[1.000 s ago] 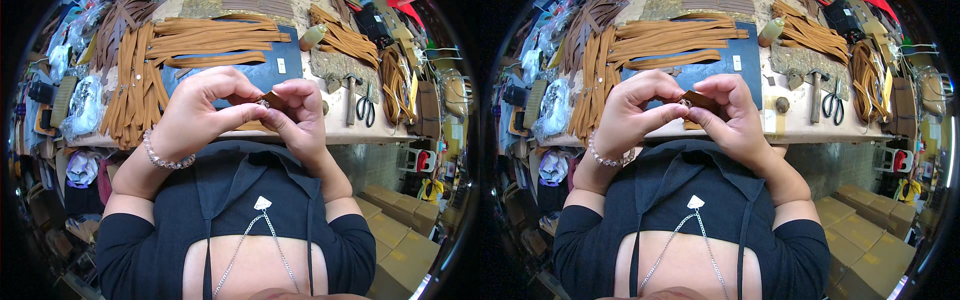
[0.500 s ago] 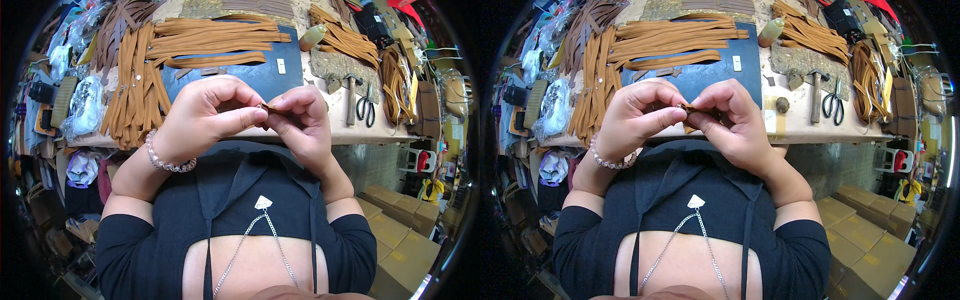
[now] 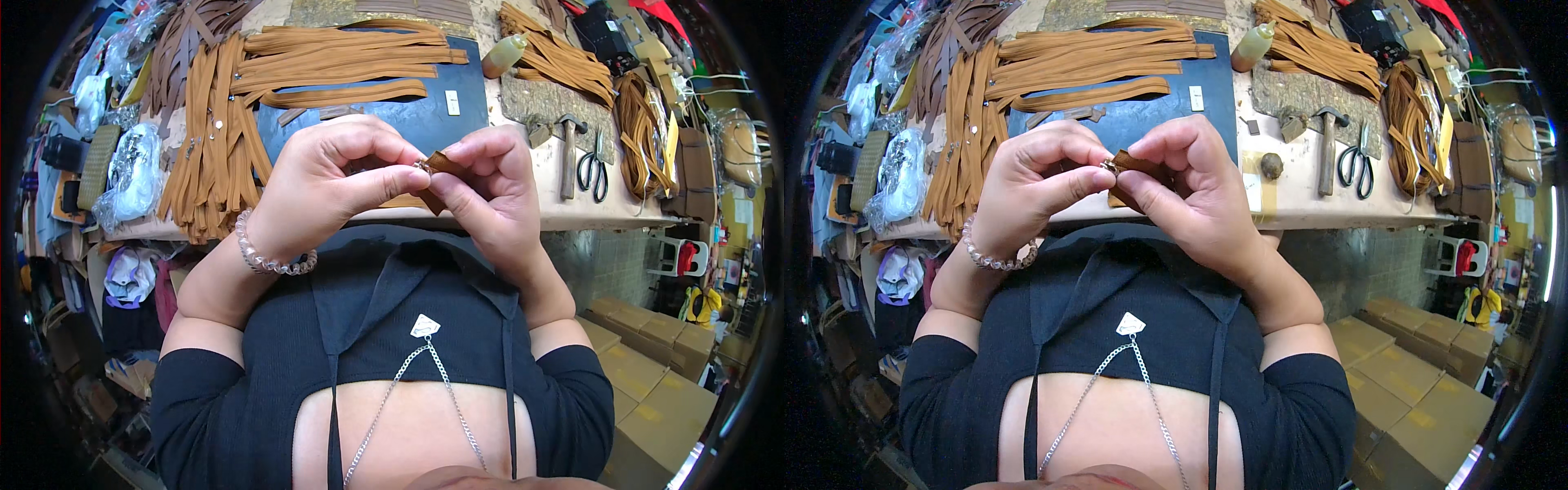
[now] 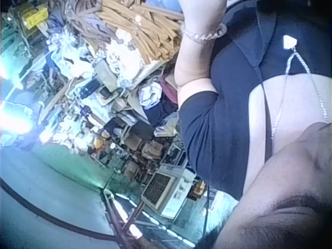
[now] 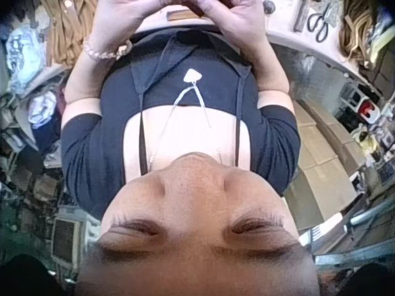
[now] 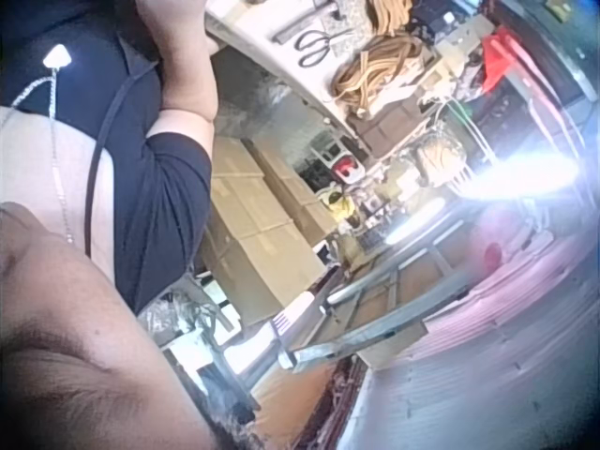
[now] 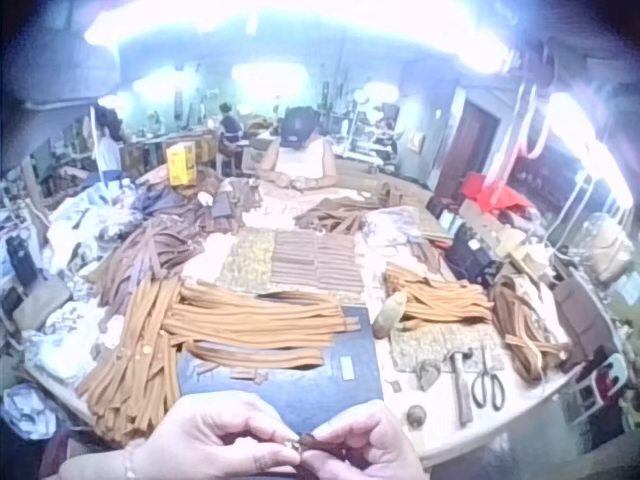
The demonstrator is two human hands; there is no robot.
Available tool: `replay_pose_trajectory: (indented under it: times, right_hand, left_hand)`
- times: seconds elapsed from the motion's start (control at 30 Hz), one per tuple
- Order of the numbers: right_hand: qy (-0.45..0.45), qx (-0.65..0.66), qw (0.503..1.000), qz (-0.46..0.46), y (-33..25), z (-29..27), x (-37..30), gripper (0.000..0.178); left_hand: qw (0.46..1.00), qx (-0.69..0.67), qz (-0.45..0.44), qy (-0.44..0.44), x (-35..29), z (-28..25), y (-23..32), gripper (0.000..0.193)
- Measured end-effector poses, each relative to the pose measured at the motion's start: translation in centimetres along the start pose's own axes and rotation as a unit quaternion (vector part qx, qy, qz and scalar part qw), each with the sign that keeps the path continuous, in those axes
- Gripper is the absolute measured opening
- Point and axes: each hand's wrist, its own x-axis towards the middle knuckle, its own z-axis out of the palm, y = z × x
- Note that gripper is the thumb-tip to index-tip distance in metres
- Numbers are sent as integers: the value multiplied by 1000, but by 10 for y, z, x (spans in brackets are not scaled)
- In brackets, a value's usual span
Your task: The person assembles leather components by hand, using scissors to trim pieces and applying adhesive from a bottle to join multiple leather strips together at a workshop table.
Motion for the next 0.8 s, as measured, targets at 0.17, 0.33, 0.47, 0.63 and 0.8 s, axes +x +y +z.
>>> replay_pose_trajectory:
  times: [0.17,0.33,0.47,0.63,0.8]
  right_hand:
    - [10,-29,999,-29,10,-2,-3,25]
    - [-8,-40,997,-71,15,-6,-4,26]
    - [3,-40,996,-79,19,-5,-5,25]
    - [10,-59,993,-98,24,-7,-6,24]
    - [-22,-76,993,-85,25,-10,-7,25]
  left_hand:
    - [993,-107,-54,-7,1,1,-3,7]
    - [988,-136,-75,-1,0,2,-5,7]
    - [998,-55,-29,3,0,3,-1,8]
    - [998,47,26,20,0,2,-1,11]
    - [981,164,97,22,1,0,-2,14]
